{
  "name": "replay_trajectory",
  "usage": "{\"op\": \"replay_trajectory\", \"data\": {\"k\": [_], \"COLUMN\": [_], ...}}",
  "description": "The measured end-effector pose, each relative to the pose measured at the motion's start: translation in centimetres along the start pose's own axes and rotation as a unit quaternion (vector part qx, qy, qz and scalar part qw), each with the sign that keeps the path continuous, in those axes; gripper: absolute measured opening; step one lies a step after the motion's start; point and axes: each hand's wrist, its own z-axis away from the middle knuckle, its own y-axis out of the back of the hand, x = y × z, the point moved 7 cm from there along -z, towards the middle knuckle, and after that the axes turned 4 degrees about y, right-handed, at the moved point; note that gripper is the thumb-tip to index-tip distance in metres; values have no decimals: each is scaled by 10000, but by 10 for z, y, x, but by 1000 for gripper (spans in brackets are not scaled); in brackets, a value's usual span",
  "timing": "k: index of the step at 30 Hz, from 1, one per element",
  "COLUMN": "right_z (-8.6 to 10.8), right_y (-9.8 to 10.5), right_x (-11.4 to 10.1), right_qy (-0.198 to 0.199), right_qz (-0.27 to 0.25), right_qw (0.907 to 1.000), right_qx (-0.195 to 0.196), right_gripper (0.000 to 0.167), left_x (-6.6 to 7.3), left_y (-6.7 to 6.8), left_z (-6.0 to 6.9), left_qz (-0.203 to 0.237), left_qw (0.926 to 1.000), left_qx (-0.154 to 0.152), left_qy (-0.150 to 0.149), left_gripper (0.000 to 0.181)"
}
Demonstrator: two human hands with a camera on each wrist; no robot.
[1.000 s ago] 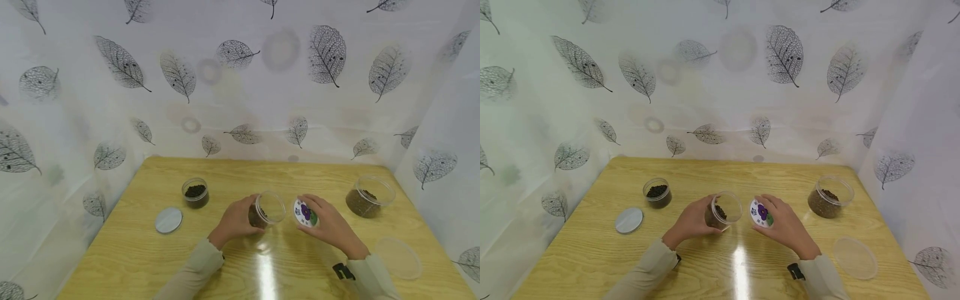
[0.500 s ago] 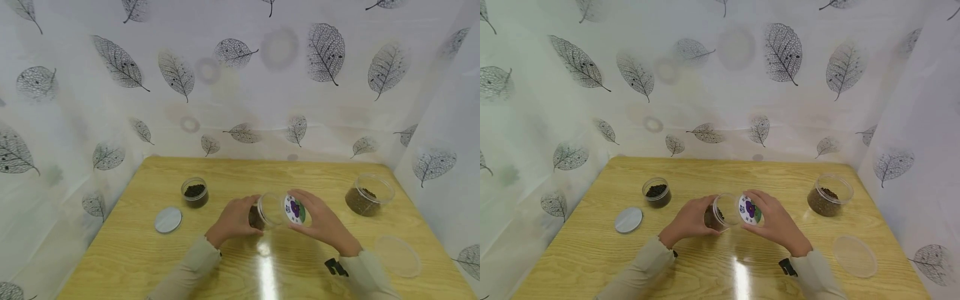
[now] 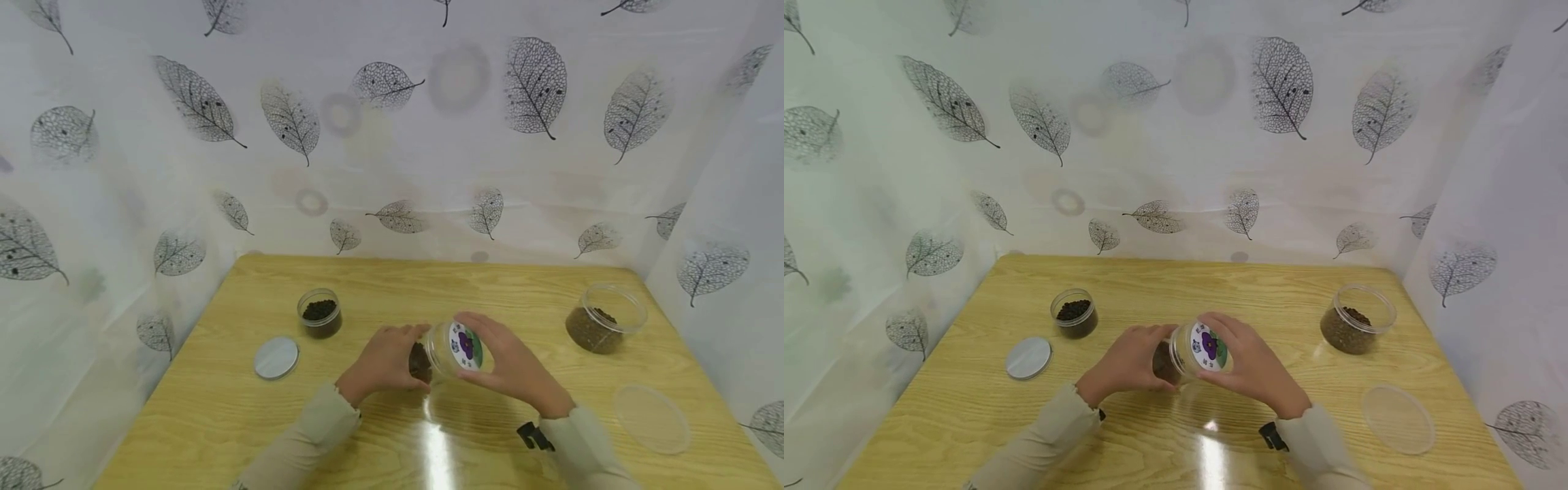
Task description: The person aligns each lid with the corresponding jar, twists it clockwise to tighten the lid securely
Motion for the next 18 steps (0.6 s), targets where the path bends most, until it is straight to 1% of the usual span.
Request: {"op": "replay_trajectory", "data": {"k": [5, 12, 18], "right_z": [-1, -1, 1], "right_y": [-6, -9, -13], "right_x": [-2, -6, -5], "right_qy": [-30, 19, 45], "right_qz": [-43, -120, -70], "right_qw": [9999, 9999, 9998], "right_qx": [-141, -108, -181], "right_gripper": [83, 81, 82], "left_x": [0, 3, 4], "left_y": [-3, -4, -5], "left_z": [0, 0, 1], "left_qz": [-114, -159, -226], "left_qw": [9999, 9999, 9997], "left_qx": [5, 17, -7], "left_qy": [-15, -25, -43], "left_gripper": [105, 105, 104]}}
